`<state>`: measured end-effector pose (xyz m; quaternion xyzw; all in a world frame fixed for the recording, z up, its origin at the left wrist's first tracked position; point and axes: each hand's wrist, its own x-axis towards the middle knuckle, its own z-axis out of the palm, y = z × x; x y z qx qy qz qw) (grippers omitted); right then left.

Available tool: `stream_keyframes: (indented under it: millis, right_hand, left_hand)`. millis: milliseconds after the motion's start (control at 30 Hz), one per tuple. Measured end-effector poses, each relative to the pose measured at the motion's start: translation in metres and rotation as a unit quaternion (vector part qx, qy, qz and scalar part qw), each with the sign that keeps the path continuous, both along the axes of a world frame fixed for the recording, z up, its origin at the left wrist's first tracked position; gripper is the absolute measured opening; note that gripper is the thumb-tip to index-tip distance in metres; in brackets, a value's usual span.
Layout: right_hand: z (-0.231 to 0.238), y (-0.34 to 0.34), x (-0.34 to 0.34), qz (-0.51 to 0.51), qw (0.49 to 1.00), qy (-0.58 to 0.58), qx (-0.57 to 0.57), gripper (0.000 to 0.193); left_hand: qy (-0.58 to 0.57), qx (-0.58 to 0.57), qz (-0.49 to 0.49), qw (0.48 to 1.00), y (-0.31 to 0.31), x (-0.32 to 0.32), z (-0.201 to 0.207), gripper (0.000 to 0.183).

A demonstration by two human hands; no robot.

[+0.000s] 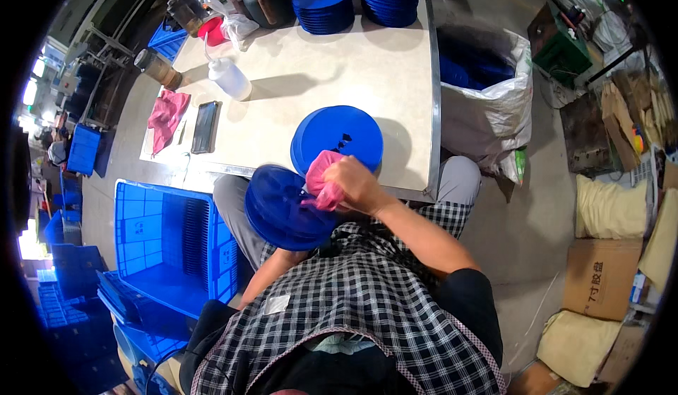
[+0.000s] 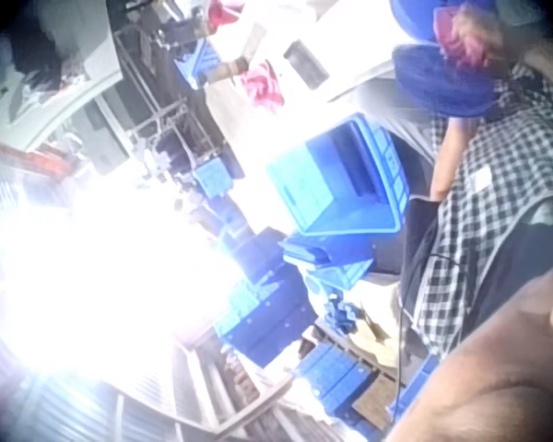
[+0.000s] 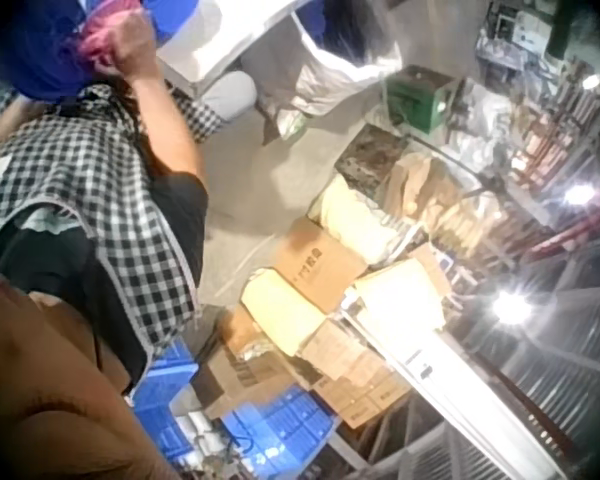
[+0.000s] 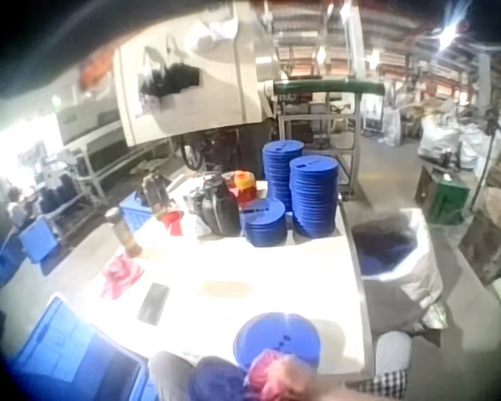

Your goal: The person wipes blue circular plastic parts with a pink cloth and places them into a blue crate. They repeatedly pick up parts from a stack, wipe them, and stack them in the crate.

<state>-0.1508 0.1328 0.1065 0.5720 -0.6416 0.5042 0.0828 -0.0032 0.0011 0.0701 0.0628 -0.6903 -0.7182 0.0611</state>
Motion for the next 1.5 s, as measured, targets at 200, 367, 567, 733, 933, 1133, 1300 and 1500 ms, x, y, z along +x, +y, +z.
stream_keyframes:
  millis: [200,367,567,733,933,1133,1300,1500]
  right_hand:
    - [0.008,0.004,-0.066,-0.289,0.952,-0.093,-0.039,0.027]
    - [0.008,-0.008,-0.035,-0.021,0.997,0.06,-0.04,0.012]
    - [0.044,-0.044,-0.066,-0.071,0.971,-0.226,0.045,0.028]
    - [0.008,-0.013,-0.081,-0.097,0.992,-0.069,0.05,0.017]
    - [0.036,0.016,-0.11,-0.336,0.934,-0.122,-0.013,0.032]
    - [0.099,0.026,-0.002,-0.057,0.902,-0.38,-0.197,0.018]
    - [0.104,-0.02,0.081,0.231,0.936,-0.265,-0.028,0.032]
    - [0.082,-0.033,0.011,-0.002,0.948,-0.313,-0.056,0.023]
  left_hand:
    - [0.06,-0.248,0.031,0.966,-0.003,-0.017,0.002,0.043]
    - [0.075,-0.303,0.03,0.949,-0.008,-0.006,0.003,0.042]
    - [0.02,-0.037,0.039,0.998,-0.01,-0.003,0.015,0.038]
    - [-0.067,0.411,0.122,0.901,-0.004,-0.019,0.032,0.034]
    - [-0.107,0.384,0.111,0.91,-0.007,-0.02,0.033,0.035]
    - [-0.15,0.315,0.178,0.92,-0.031,-0.016,-0.006,0.028]
    - [-0.1,0.268,0.164,0.944,-0.014,-0.039,0.005,0.029]
    - [-0.072,0.291,0.157,0.941,-0.027,-0.011,0.013,0.03]
